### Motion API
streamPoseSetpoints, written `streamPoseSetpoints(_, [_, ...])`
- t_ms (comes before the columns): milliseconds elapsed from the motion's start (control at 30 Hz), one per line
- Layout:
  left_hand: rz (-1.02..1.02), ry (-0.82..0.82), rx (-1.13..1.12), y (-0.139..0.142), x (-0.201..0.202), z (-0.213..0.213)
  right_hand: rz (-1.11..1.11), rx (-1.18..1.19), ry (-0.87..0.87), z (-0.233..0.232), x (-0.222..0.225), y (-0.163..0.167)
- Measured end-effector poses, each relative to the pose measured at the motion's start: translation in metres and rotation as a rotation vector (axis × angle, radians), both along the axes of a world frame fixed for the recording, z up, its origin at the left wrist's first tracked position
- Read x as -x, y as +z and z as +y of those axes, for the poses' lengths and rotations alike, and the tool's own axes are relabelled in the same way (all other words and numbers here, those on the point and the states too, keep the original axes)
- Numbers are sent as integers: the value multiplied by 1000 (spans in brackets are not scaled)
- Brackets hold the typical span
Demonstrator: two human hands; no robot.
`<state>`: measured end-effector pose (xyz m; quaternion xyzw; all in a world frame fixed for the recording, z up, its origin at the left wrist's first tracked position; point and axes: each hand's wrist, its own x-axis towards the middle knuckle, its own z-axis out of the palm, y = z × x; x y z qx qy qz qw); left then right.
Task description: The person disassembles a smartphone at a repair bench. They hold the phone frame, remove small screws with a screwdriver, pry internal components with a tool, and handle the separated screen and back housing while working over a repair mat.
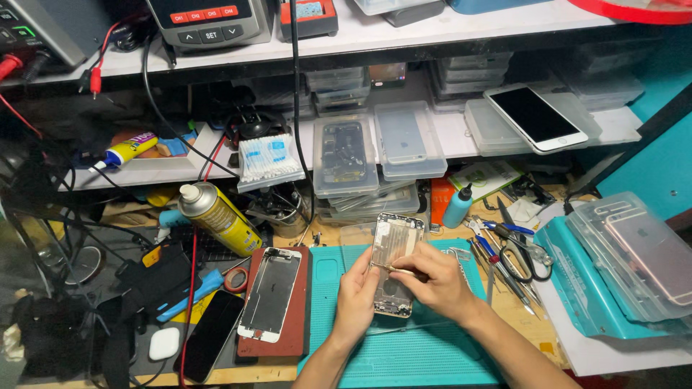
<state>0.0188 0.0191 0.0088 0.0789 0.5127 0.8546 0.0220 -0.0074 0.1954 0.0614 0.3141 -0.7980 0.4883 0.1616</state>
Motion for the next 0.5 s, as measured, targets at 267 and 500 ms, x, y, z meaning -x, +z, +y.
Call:
streamPoseSetpoints(267, [-138,35,-39,-4,8,-21,237,-100,-50,8,-2,9])
streamPoseSetpoints(500, [-161,-69,-98,-9,8,-47,-712,516,-205,33,27,0])
